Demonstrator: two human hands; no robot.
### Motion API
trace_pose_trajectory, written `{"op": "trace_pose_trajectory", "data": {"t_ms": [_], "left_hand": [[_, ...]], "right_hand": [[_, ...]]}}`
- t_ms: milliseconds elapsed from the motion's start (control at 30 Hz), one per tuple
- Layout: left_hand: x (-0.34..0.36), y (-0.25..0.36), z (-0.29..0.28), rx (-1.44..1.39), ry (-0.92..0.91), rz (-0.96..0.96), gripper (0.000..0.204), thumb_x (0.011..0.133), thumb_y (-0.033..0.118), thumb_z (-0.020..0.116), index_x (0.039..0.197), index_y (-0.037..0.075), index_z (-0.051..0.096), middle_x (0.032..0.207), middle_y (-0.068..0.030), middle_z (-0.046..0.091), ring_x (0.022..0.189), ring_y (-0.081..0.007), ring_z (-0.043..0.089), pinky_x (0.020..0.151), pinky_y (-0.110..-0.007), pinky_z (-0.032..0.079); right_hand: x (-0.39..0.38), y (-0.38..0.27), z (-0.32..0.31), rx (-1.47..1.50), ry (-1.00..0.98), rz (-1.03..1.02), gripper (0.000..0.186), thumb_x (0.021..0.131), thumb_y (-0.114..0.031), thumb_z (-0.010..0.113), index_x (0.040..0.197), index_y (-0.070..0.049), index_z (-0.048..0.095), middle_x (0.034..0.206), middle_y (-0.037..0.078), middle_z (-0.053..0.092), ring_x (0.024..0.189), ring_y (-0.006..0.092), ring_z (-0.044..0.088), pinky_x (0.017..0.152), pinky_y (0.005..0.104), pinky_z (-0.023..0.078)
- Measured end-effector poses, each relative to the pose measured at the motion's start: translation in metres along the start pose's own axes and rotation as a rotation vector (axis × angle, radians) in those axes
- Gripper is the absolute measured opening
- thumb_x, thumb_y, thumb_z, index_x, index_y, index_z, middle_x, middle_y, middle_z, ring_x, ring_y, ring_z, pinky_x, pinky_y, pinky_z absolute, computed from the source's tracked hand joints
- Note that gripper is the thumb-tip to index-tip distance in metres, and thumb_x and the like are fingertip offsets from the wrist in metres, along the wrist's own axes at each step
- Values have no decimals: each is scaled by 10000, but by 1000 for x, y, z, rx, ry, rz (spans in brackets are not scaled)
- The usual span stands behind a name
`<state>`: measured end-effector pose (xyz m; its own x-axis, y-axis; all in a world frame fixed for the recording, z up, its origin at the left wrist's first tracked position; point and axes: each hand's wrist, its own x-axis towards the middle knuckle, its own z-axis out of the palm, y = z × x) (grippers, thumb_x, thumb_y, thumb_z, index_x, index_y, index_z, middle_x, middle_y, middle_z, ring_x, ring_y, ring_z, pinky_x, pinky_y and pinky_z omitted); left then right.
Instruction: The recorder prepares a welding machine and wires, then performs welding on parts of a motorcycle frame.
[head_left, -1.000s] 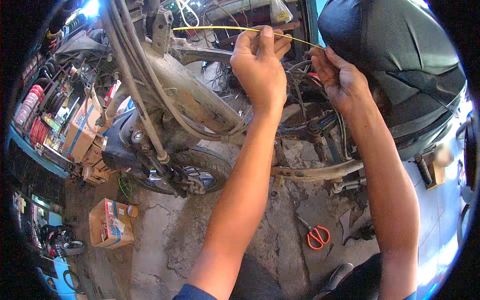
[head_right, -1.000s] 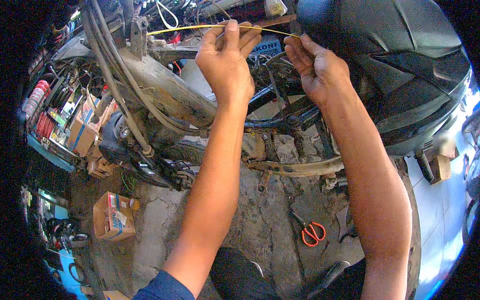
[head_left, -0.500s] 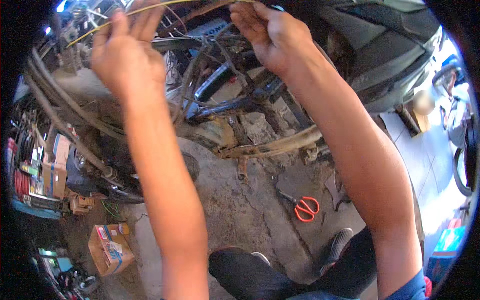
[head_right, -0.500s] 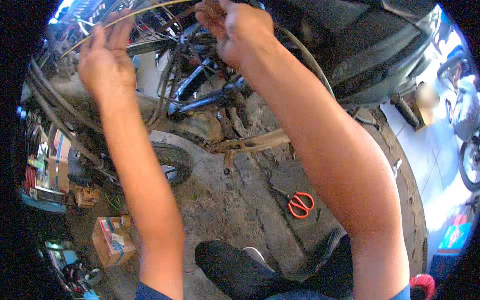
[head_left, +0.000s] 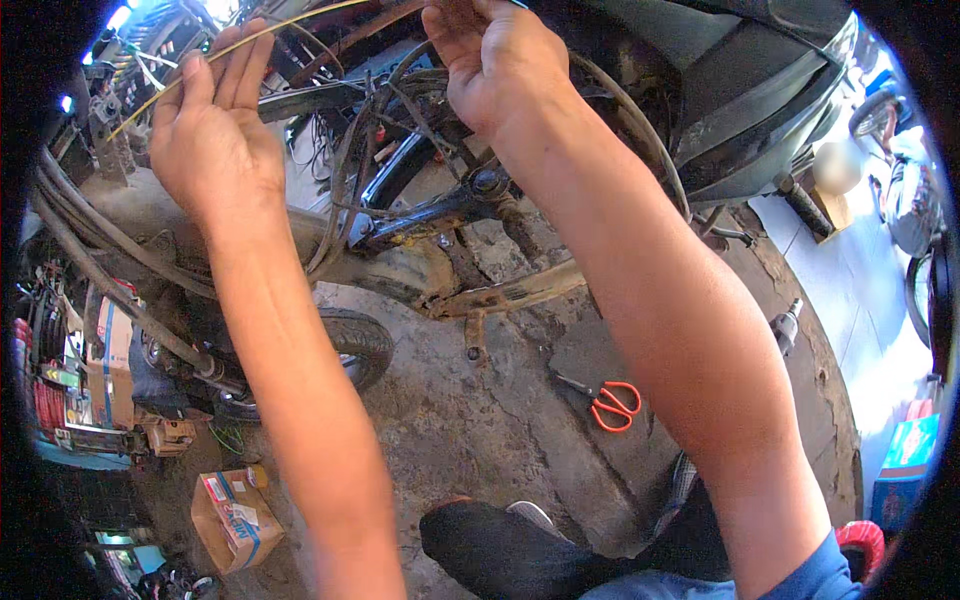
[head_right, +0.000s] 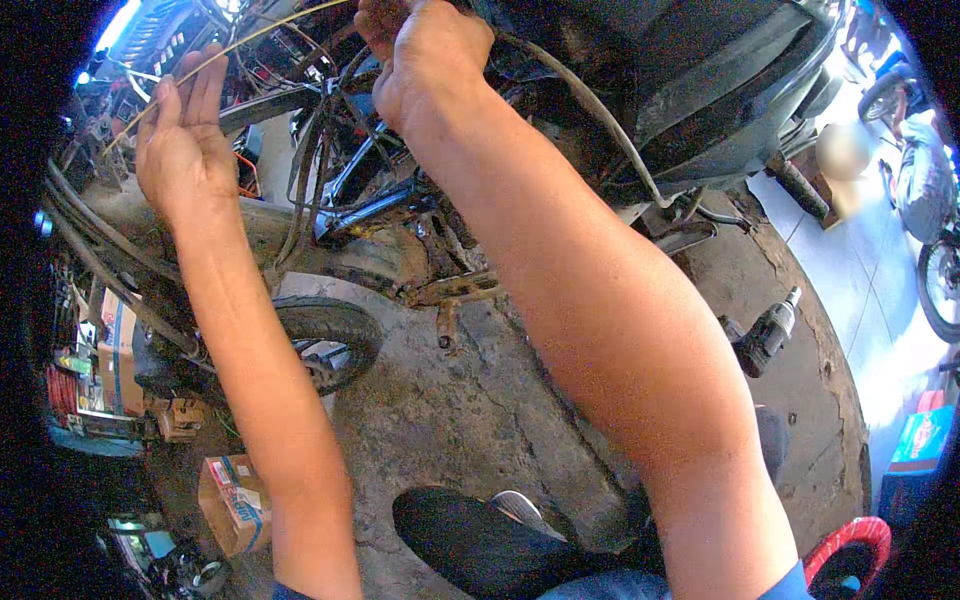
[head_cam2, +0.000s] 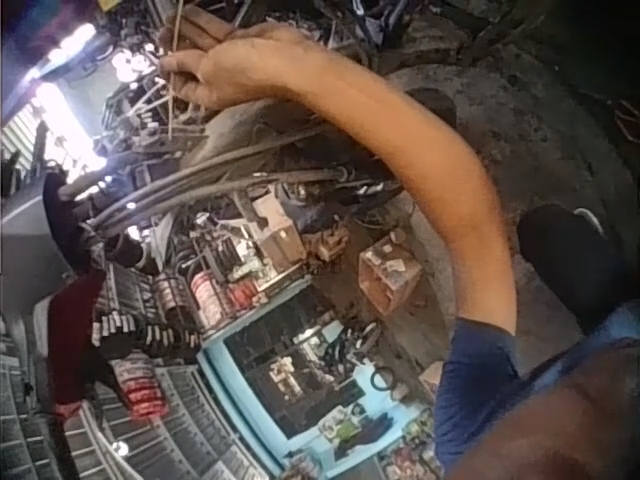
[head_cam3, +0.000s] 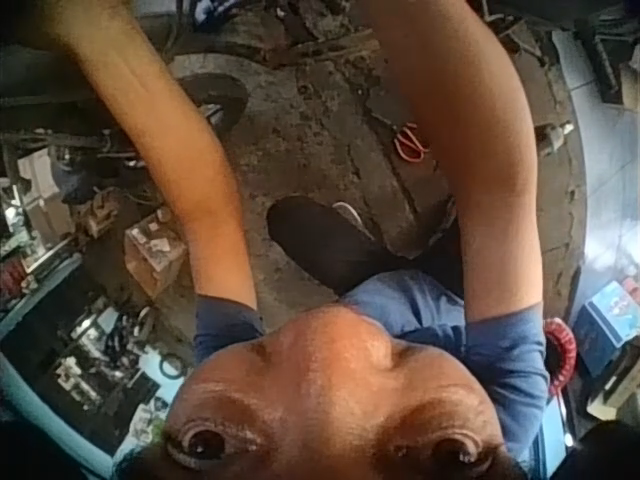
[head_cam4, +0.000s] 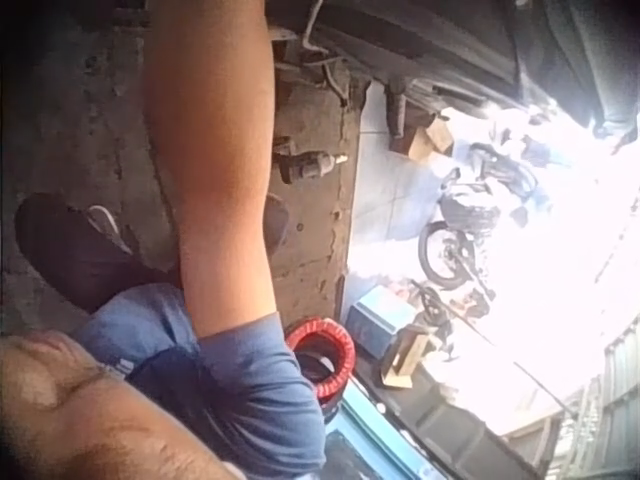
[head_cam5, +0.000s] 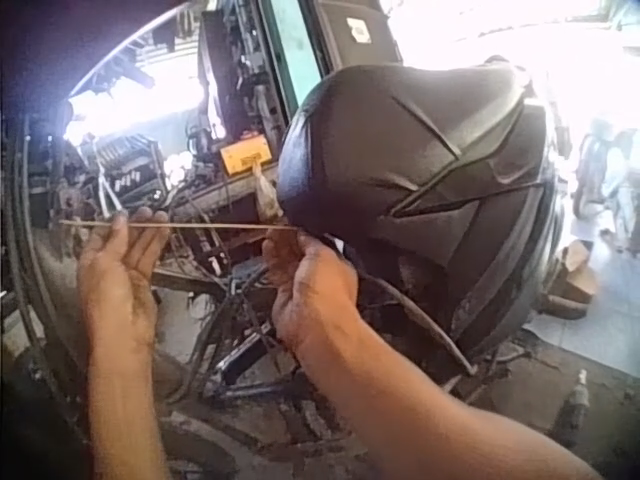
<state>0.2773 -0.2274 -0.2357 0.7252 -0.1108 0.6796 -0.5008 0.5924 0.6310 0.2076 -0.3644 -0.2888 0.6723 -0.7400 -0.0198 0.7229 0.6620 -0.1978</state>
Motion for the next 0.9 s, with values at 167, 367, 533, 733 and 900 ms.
{"op": "trace_pose_trajectory", "data": {"t_ms": [167,367,533,733,900], "left_hand": [[1,-2,1,-24,4,21,202,980,21,438,1028,-171,478,1039,-328,603,1038,-472,611,981,-543,510],[4,-1,5,-56,-20,17,164,964,-6,458,1015,-161,460,1057,-339,587,1061,-484,596,968,-542,524],[8,-4,2,-8,-38,5,217,996,45,404,1080,-149,452,1081,-322,589,1078,-460,597,999,-522,508],[5,1,7,-168,54,-46,215,1025,163,382,1102,-33,422,1069,-285,592,979,-466,634,884,-578,553],[4,9,12,-183,39,-68,212,1026,145,370,1091,-45,436,1041,-275,596,957,-441,648,849,-549,571]], "right_hand": [[-1,-7,2,-19,105,-52,117,942,-29,500,970,12,606,878,114,664,756,205,658,714,301,577],[-4,-14,0,44,64,1,131,936,3,483,1011,25,587,886,118,657,771,207,661,724,312,589],[12,-11,-13,146,10,-4,155,946,-32,509,1077,29,564,962,146,642,816,218,660,738,330,590],[27,-13,-18,4,-4,-34,249,933,11,373,1095,94,543,959,219,656,883,309,675,807,414,610],[29,-18,-18,3,-8,-26,249,930,17,370,1078,89,556,965,216,656,859,307,680,806,403,612]]}}
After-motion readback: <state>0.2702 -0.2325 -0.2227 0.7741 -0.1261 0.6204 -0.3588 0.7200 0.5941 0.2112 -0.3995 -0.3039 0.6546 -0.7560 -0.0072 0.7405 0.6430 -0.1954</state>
